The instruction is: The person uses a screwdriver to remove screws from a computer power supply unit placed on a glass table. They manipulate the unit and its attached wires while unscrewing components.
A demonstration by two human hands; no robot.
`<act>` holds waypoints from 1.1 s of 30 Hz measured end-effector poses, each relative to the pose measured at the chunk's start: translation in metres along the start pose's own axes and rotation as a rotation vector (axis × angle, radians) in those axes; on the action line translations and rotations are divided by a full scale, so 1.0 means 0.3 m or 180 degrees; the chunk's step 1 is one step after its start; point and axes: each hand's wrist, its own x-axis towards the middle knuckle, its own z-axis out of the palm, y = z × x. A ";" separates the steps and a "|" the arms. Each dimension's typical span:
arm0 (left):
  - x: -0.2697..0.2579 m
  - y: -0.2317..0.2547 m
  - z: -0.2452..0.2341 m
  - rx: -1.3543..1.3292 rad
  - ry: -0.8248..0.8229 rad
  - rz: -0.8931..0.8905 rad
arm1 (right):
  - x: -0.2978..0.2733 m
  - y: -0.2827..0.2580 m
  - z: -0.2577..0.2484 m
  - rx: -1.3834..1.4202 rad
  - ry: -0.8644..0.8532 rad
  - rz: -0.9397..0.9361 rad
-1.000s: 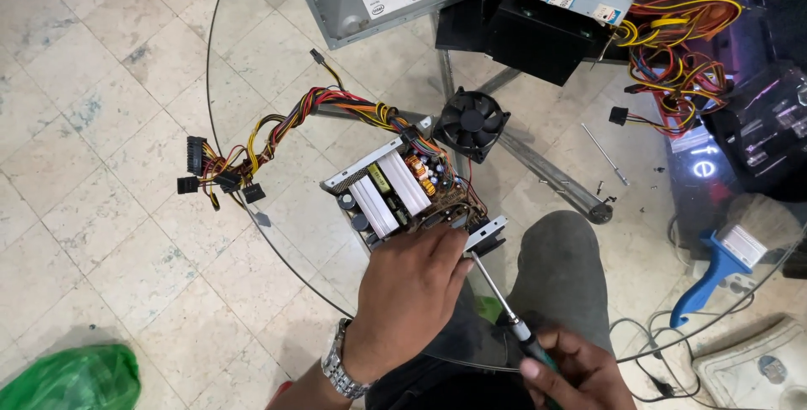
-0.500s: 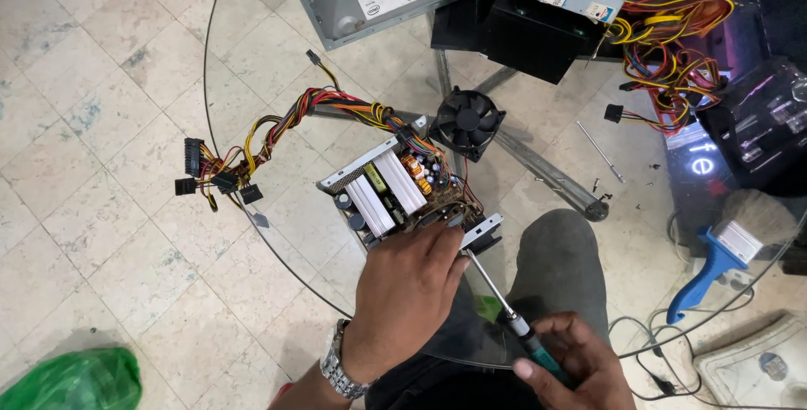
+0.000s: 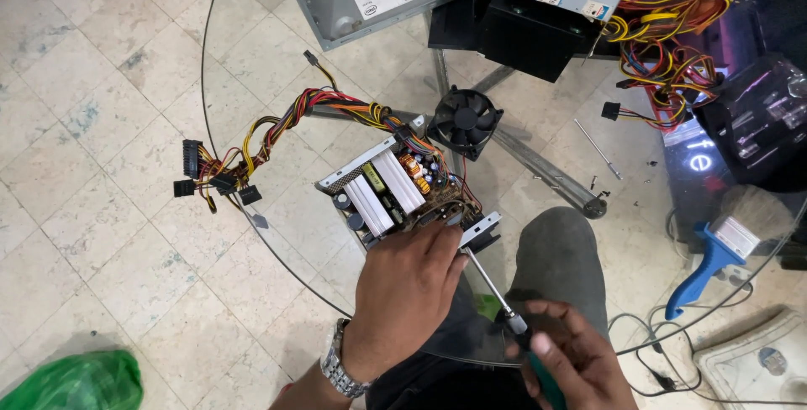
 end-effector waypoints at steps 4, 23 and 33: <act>-0.001 0.000 0.000 0.0122 0.0033 0.0001 | 0.048 0.028 -0.037 0.0095 -0.0498 -0.0269; 0.000 0.002 0.003 0.0148 -0.0010 -0.0007 | 0.068 0.042 -0.042 0.0039 -0.0626 -0.0351; -0.008 -0.003 0.009 0.0154 -0.0011 -0.0006 | 0.097 0.076 -0.075 0.0211 -0.0984 -0.0532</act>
